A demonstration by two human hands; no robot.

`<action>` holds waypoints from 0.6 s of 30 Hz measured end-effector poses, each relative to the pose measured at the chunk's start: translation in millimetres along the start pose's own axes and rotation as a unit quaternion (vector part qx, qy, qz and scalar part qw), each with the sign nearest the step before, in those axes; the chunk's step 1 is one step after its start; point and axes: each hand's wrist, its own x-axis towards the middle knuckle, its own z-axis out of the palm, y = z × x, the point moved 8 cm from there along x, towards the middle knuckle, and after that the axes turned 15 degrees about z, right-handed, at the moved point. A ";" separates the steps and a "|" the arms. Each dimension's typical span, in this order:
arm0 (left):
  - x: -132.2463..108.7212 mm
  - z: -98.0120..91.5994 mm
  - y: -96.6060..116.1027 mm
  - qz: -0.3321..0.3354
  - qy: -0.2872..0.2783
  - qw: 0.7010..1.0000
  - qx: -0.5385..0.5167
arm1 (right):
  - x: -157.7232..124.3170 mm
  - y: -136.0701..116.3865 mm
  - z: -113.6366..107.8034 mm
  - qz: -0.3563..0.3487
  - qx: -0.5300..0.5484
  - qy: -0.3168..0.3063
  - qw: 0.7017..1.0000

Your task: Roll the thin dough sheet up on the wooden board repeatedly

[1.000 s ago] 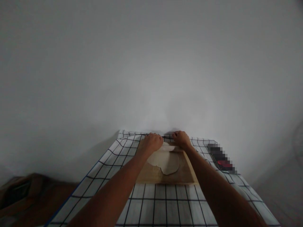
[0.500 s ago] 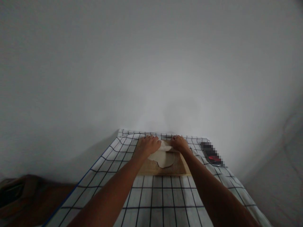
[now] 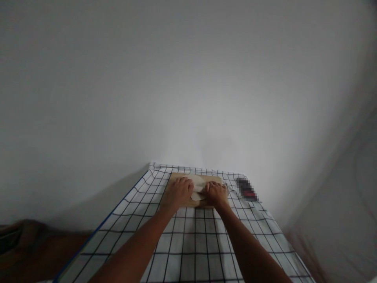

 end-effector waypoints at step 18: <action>-55.8 -24.1 16.5 -0.038 0.107 0.993 -0.039 | -66.1 15.4 -5.4 -0.037 0.133 0.018 0.990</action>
